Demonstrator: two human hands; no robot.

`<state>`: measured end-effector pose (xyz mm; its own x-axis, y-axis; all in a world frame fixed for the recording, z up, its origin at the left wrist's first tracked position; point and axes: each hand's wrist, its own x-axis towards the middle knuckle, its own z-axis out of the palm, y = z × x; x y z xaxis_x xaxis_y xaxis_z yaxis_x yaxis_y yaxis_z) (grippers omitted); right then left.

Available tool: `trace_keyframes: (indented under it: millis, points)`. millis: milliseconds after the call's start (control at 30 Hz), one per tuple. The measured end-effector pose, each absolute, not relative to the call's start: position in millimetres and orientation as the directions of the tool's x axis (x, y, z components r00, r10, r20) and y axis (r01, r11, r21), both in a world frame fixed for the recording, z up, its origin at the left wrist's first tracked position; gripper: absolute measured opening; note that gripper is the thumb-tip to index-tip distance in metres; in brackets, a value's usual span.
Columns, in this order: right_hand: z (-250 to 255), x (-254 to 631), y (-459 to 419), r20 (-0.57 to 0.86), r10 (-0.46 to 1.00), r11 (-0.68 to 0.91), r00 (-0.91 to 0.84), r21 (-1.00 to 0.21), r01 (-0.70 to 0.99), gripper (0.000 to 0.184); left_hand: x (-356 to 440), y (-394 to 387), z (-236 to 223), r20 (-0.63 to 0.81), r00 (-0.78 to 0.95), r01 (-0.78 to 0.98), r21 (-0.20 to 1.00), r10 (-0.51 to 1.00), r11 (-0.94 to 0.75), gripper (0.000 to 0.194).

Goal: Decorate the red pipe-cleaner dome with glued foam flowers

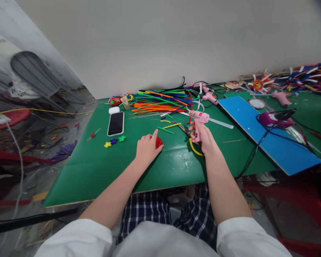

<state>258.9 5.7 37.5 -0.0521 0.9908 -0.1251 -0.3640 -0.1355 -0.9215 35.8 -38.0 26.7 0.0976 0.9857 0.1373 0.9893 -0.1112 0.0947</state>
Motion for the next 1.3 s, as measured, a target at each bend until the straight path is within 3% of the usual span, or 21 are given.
trace_keyframes:
  millis: [200,267,367,533,900,967,1067,1200,1300]
  points:
    - [35,257,8,-0.152,0.987,-0.160,-0.049,-0.936,-0.314,0.038,2,-25,33,0.036,0.521,0.826,0.233,0.853,-0.514,0.065]
    - [36,257,9,-0.157,0.987,-0.162,-0.039,-0.940,-0.301,0.037,-3,-26,34,0.059,0.517,0.823,0.239,0.854,-0.515,0.073]
    - [36,257,9,-0.158,0.987,-0.160,-0.029,-0.947,-0.278,0.036,-2,-33,31,0.120,0.376,0.899,0.195,0.919,-0.393,0.086]
    - [34,255,9,-0.158,0.987,-0.157,-0.017,-0.954,-0.256,0.037,4,-39,26,0.111,0.212,0.961,0.155,0.971,-0.228,0.079]
    - [23,252,15,-0.146,0.989,-0.139,0.021,-0.970,-0.202,0.039,-20,-29,46,0.014,0.567,0.794,0.256,0.823,-0.551,0.080]
    - [21,252,16,-0.147,0.989,-0.140,0.022,-0.971,-0.194,0.039,-21,-30,49,0.029,0.535,0.807,0.280,0.845,-0.520,0.082]
    - [21,252,16,-0.152,0.988,-0.144,0.028,-0.971,-0.189,0.038,-18,-34,49,0.061,0.349,0.891,0.287,0.935,-0.351,0.088]
    - [22,251,14,-0.156,0.987,-0.148,0.033,-0.972,-0.181,0.037,-5,-39,41,0.012,0.160,0.967,0.199,0.987,-0.159,0.095]
    - [23,251,14,-0.162,0.987,-0.156,0.021,-0.973,-0.172,0.037,1,-38,39,-0.011,0.156,0.979,0.136,0.988,-0.153,0.094]
